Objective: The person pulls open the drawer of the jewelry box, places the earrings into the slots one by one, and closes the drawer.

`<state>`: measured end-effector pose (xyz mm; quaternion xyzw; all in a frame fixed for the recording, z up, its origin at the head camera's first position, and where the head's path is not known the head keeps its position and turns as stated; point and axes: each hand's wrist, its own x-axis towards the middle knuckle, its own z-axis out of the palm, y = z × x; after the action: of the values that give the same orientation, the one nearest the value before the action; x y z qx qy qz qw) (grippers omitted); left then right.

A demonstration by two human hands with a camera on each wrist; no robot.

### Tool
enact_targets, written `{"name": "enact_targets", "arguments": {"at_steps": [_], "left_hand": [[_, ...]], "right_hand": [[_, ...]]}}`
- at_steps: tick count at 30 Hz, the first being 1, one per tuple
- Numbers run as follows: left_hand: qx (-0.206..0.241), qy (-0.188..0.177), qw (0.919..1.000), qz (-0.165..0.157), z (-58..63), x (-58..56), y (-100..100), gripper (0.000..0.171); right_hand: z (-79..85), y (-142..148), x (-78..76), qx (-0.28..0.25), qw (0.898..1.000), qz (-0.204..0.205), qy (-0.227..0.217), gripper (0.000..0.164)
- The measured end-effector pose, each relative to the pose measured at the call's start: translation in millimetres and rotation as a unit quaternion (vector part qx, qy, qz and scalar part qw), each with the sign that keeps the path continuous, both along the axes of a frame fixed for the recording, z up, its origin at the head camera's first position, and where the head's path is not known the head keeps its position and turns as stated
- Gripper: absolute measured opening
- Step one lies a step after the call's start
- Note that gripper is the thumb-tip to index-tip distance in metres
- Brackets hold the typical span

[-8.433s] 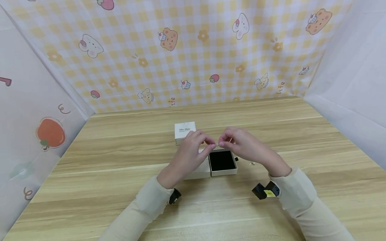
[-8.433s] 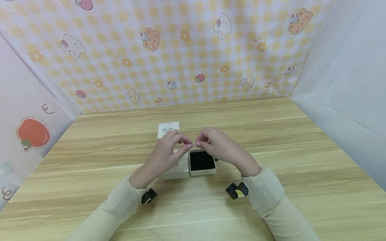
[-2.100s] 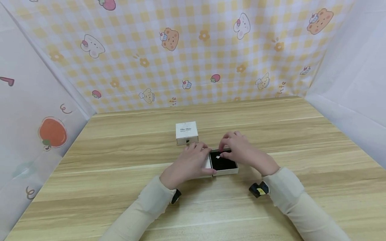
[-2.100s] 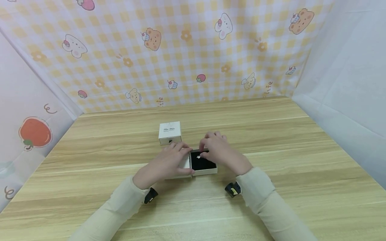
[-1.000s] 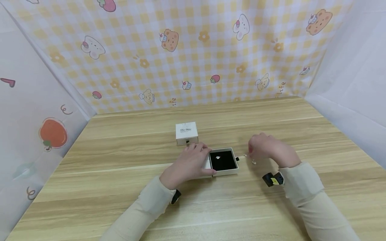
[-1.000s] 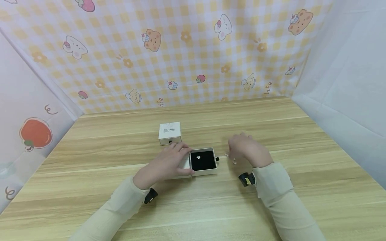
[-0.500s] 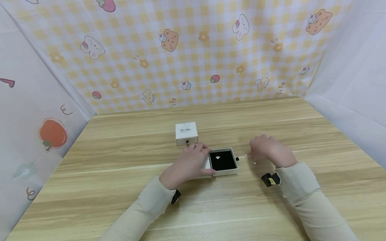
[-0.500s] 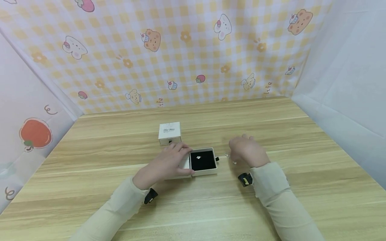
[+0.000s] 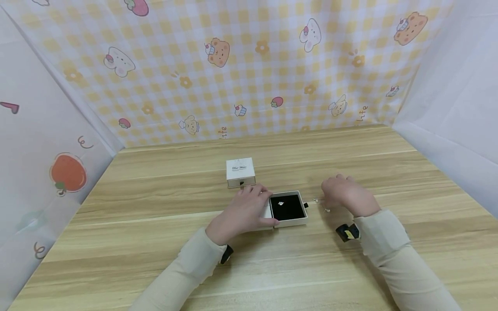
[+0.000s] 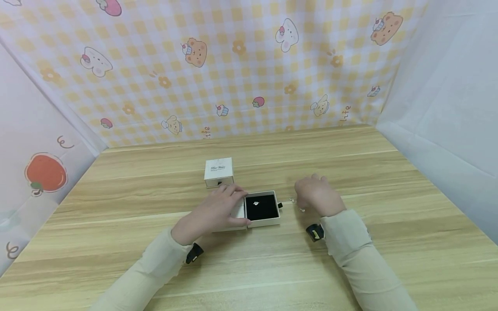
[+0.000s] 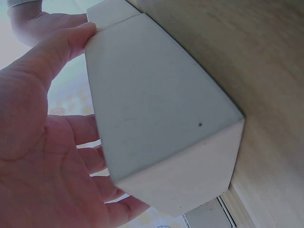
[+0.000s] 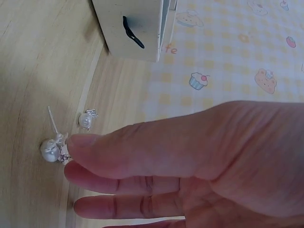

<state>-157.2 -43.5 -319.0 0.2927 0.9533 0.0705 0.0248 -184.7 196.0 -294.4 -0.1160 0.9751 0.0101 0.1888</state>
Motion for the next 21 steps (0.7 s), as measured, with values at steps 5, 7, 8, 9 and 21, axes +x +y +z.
{"name": "enact_targets", "arguments": {"at_steps": [5, 7, 8, 9, 21], "left_hand": [[0.003, -0.001, 1.0, -0.001, -0.6, -0.2, -0.3, 0.072], [0.003, -0.002, 1.0, -0.001, -0.8, -0.4, -0.4, 0.072], [0.003, -0.002, 1.0, -0.001, -1.0, -0.7, -0.3, 0.073], [0.002, -0.002, 1.0, -0.001, -1.0, -0.8, -0.4, 0.073], [0.005, -0.004, 1.0, -0.001, -0.4, -1.0, -0.5, 0.073]], "right_hand": [[-0.4, -0.6, -0.3, -0.001, 1.0, -0.002, 0.002, 0.013], [-0.6, -0.6, 0.0, -0.001, 1.0, 0.0, 0.003, 0.012], [-0.6, -0.5, 0.2, -0.001, 1.0, 0.0, 0.004, 0.012], [-0.5, -0.5, 0.3, 0.0, 1.0, 0.001, 0.005, 0.012], [-0.6, -1.7, 0.4, 0.007, 1.0, 0.004, 0.007, 0.008]]}}
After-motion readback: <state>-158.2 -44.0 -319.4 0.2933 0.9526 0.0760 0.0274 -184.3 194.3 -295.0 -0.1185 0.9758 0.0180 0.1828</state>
